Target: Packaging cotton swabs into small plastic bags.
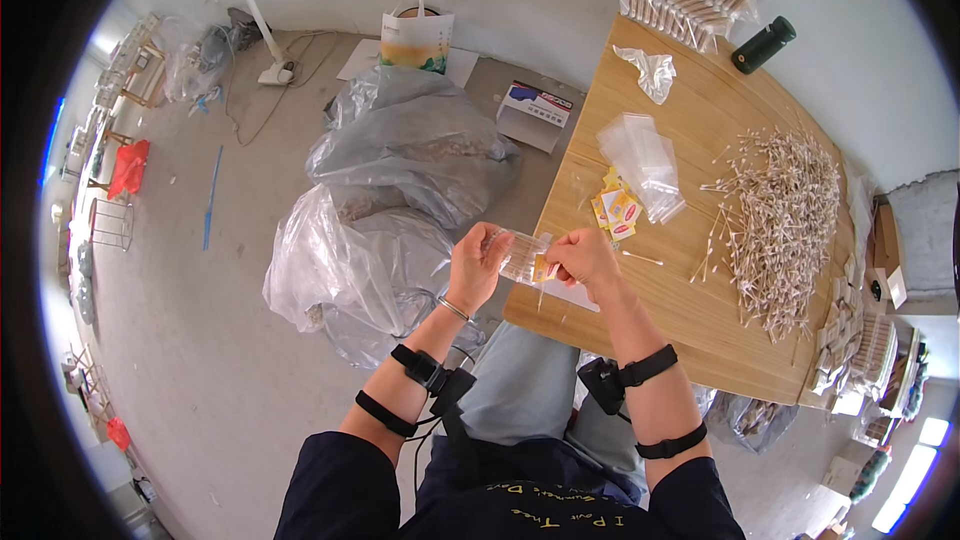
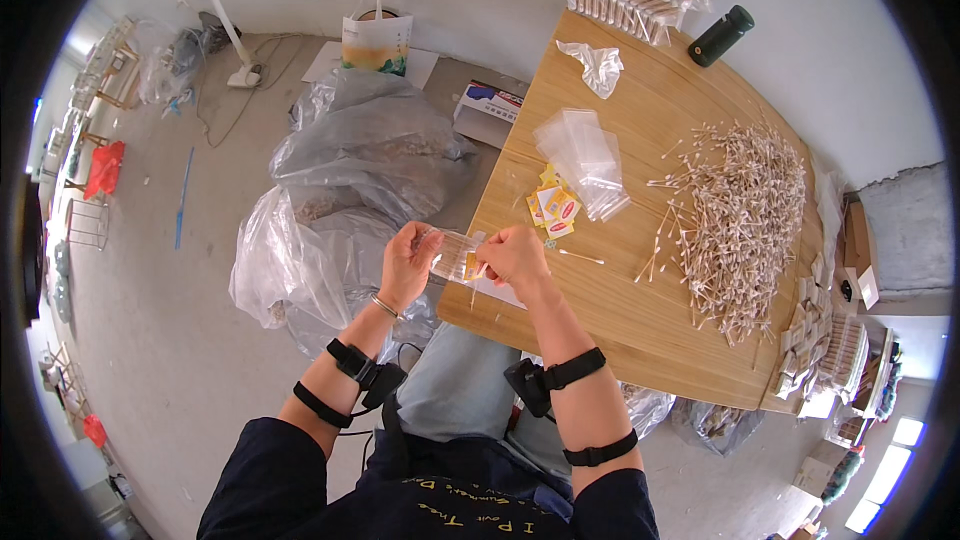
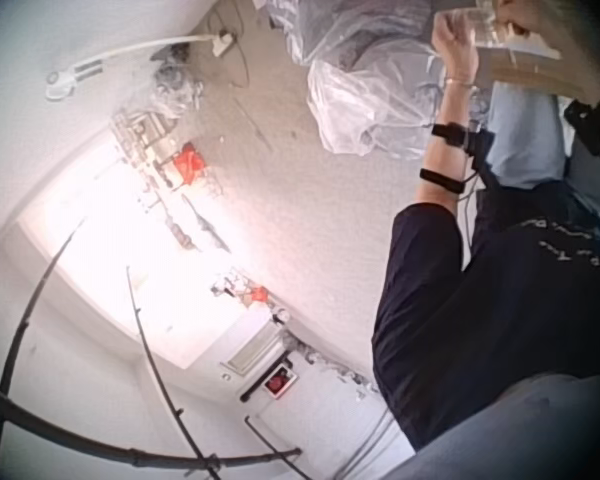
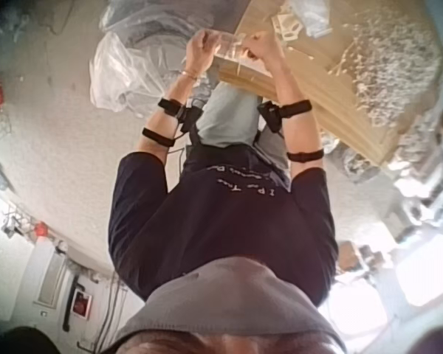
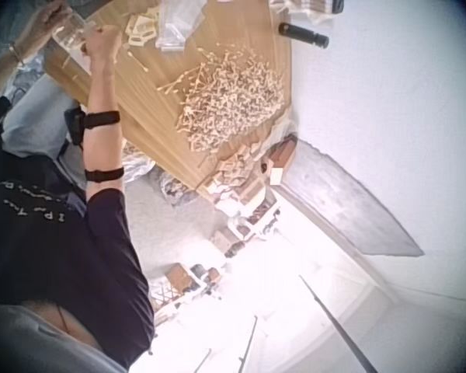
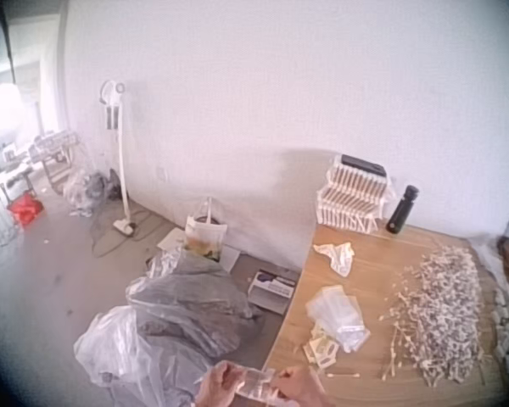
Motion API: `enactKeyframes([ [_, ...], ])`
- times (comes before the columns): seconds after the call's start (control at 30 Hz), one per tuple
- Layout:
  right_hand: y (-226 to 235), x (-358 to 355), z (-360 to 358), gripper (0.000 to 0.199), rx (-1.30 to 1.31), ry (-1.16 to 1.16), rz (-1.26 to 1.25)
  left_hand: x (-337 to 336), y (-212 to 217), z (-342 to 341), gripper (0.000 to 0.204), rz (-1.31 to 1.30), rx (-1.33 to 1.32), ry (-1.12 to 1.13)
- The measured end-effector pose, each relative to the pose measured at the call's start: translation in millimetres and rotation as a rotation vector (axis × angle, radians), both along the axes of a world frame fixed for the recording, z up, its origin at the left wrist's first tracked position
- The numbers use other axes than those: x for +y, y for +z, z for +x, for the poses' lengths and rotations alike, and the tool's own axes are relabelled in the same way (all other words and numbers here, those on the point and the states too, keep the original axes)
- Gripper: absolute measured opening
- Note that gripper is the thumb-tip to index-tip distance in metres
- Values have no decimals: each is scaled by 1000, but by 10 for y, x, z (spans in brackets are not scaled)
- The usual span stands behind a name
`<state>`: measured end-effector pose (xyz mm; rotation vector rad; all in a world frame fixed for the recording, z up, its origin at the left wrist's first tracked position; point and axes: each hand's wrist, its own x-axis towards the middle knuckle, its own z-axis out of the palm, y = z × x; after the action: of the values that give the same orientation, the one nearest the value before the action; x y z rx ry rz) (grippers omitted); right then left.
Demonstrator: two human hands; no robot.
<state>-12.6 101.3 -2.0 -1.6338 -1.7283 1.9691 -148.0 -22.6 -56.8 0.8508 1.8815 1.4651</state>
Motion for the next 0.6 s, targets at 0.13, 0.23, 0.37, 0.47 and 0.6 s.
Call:
enactKeyframes([
  [0.13,2,19,-7,9,39,-19,-46,-6,-20,1,22,30,38,2],
  [0.23,20,63,1,9,7,-3,-65,1,-27,7,22,47,37,4],
  [0.37,21,83,1,8,16,2,-75,0,-47,2,22,48,18,6],
  [0.47,18,91,-5,8,34,18,-82,-2,-31,6,23,35,14,8],
  [0.6,41,113,14,7,56,58,-99,3,-21,-2,23,53,9,5],
])
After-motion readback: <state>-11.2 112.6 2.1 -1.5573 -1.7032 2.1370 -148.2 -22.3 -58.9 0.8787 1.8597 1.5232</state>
